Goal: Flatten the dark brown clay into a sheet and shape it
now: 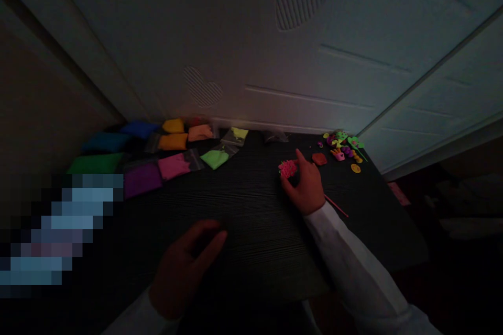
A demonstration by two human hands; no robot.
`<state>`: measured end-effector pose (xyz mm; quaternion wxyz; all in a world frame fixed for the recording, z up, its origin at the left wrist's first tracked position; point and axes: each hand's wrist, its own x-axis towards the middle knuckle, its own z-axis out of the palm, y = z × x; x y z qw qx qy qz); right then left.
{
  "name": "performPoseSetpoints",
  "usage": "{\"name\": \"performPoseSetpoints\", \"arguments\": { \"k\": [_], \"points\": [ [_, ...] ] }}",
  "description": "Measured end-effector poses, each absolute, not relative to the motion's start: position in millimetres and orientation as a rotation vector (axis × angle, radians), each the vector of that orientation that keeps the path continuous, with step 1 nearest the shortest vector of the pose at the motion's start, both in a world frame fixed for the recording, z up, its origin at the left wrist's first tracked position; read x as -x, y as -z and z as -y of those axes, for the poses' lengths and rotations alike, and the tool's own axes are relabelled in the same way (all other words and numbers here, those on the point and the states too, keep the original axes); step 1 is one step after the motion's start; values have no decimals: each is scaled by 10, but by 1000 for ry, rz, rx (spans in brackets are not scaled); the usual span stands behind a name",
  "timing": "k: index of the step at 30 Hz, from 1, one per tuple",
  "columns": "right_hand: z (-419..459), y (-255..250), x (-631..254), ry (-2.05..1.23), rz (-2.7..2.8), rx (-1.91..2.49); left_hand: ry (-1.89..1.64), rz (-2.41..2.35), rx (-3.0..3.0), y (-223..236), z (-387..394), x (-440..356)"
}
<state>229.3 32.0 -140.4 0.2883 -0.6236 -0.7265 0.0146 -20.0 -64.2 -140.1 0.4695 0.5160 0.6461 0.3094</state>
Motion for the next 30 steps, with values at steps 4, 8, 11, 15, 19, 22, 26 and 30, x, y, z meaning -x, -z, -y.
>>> {"name": "performPoseSetpoints", "arguments": {
  "k": [4, 8, 11, 15, 19, 22, 26, 30],
  "points": [
    [-342, 1469, -2256, 12, 2011, 1838, -897, -1606, -1249, 1483, 620, 204],
    [-333, 1488, -2255, 18, 2029, 1884, -1104, -1594, -1000, 1503, 542, 221],
    [-350, 1476, -2304, 37, 1975, 1844, -1178, -1589, -937, 1516, 498, 232],
    [-300, 1371, -2274, 45, 1933, 1679, -1225, -1618, -1322, 1501, 513, 190],
    [-46, 1214, -2017, -220, 2182, 1348, -1026, -1584, -1984, 1356, 531, 108],
    [173, 1199, -1807, -403, 2399, 1160, -802, -1478, -2353, 1269, 507, 82],
    [297, 1350, -1670, -367, 2493, 1211, -682, -1432, -2414, 1347, 494, 97],
    [303, 1464, -1664, -330, 2499, 1246, -757, -1511, -2393, 1502, 468, 141]
  ]
}}
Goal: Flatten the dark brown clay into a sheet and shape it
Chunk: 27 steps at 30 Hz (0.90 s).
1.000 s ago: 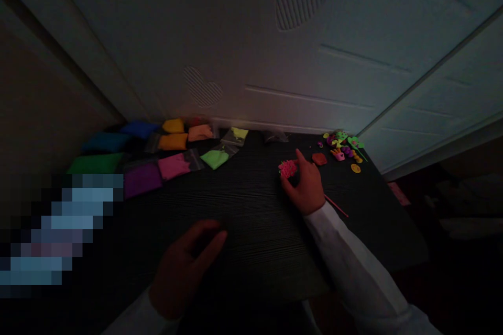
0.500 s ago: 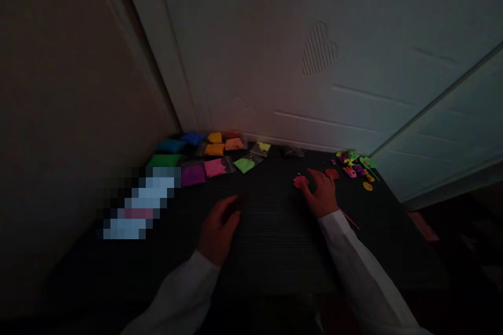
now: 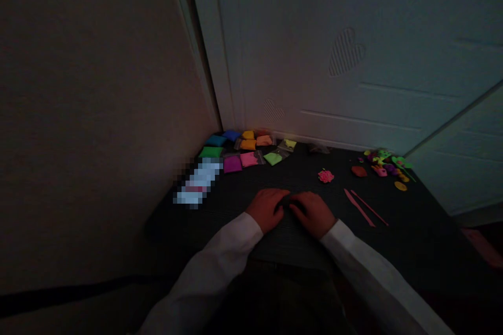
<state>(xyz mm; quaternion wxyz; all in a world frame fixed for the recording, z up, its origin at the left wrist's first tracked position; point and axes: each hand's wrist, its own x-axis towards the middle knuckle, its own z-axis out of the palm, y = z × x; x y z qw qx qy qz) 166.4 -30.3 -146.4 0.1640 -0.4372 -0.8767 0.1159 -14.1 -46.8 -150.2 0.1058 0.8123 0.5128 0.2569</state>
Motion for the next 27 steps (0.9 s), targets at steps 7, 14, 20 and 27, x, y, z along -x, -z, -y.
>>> {"name": "performPoseSetpoints", "arguments": {
  "k": [7, 14, 20, 27],
  "points": [
    [300, 1457, -1585, -224, 2439, 1317, -844, -1755, -2372, 1500, 217, 48],
    [267, 1496, -1561, -174, 2440, 1320, -823, -1897, -2369, 1500, -39, -139],
    [272, 1480, -1581, -209, 2442, 1310, -785, -1946, -2429, 1363, -122, -177],
    [267, 1492, -1607, -277, 2437, 1294, -657, -1863, -2491, 1467, -207, -219]
  ]
}}
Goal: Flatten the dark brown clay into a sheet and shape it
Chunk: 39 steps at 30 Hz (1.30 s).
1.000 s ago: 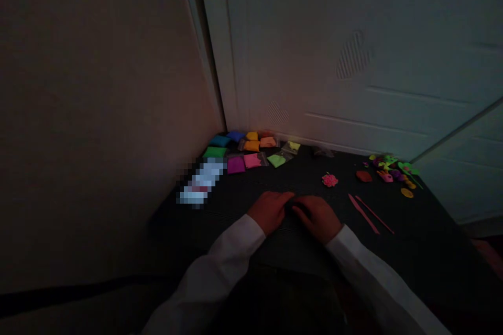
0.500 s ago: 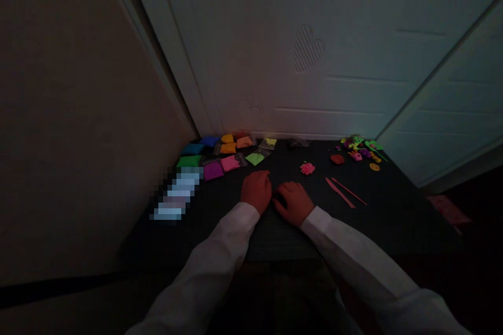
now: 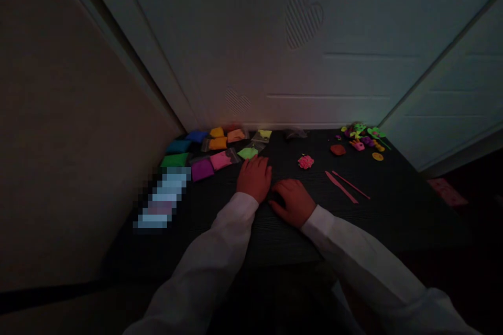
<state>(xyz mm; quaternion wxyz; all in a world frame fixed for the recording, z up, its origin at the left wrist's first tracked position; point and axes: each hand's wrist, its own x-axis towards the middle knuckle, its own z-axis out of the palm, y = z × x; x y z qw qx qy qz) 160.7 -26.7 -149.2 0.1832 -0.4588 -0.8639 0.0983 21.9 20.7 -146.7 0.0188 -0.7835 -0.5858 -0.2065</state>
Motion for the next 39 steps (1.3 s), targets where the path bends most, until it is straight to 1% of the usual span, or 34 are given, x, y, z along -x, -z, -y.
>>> {"name": "performPoseSetpoints", "arguments": {
  "k": [14, 20, 24, 28, 30, 34, 39],
  "points": [
    [306, 1479, -1703, -403, 2399, 1321, 454, 1937, 2421, 1585, -167, -200],
    [289, 1510, -1768, -400, 2396, 1300, 454, 1993, 2400, 1595, -140, -229],
    [279, 1529, -1786, -391, 2390, 1272, 555, 2009, 2388, 1569, -165, -209],
    [261, 1529, -1800, -388, 2404, 1247, 826, 2095, 2268, 1468, -242, -86],
    [255, 1526, -1799, -391, 2410, 1248, 907, 2086, 2153, 1399, -246, -54],
    [249, 1531, -1789, -403, 2416, 1261, 787, 1950, 2239, 1326, -154, -201],
    [218, 1525, -1853, -520, 2384, 1214, 618, 1897, 2415, 1416, -95, -491]
  ]
}}
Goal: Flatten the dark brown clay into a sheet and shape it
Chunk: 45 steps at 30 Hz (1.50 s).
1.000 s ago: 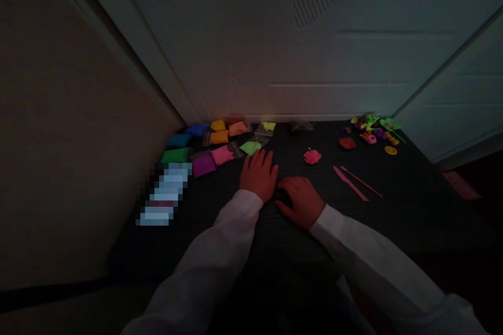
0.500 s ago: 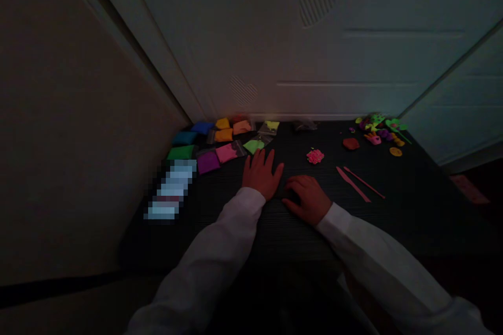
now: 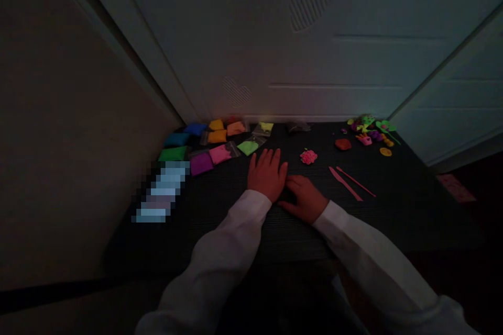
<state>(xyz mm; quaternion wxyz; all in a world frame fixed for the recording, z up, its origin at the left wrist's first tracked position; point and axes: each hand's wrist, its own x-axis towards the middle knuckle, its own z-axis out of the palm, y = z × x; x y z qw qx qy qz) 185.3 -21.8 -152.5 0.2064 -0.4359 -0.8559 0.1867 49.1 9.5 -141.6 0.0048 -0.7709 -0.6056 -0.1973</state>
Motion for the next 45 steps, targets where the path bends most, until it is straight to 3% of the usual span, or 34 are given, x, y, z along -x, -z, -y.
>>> {"name": "performPoseSetpoints", "arguments": {
  "k": [4, 19, 22, 26, 33, 36, 41, 45],
  "points": [
    [172, 1472, -1951, -666, 2265, 1181, 559, 1914, 2467, 1491, -117, -528],
    [116, 1458, -1939, -704, 1877, 1207, 513, 1936, 2505, 1578, -117, -532],
    [96, 1465, -1943, -707, 1805, 1223, 789, 1984, 2518, 1582, -145, -527],
    [61, 1476, -1979, -710, 1681, 1249, 1541, 2088, 2395, 1523, -239, -412],
    [26, 1479, -1994, -699, 1552, 1221, 1917, 2157, 2042, 1248, -239, -9],
    [24, 1484, -1996, -675, 1500, 1211, 1737, 2033, 2095, 1183, -132, -45],
    [33, 1484, -1997, -619, 1444, 1193, 917, 1803, 2335, 1220, -16, -525],
    [27, 1485, -2003, -577, 1412, 1174, 649, 1753, 2416, 1373, -59, -832]
  ]
}}
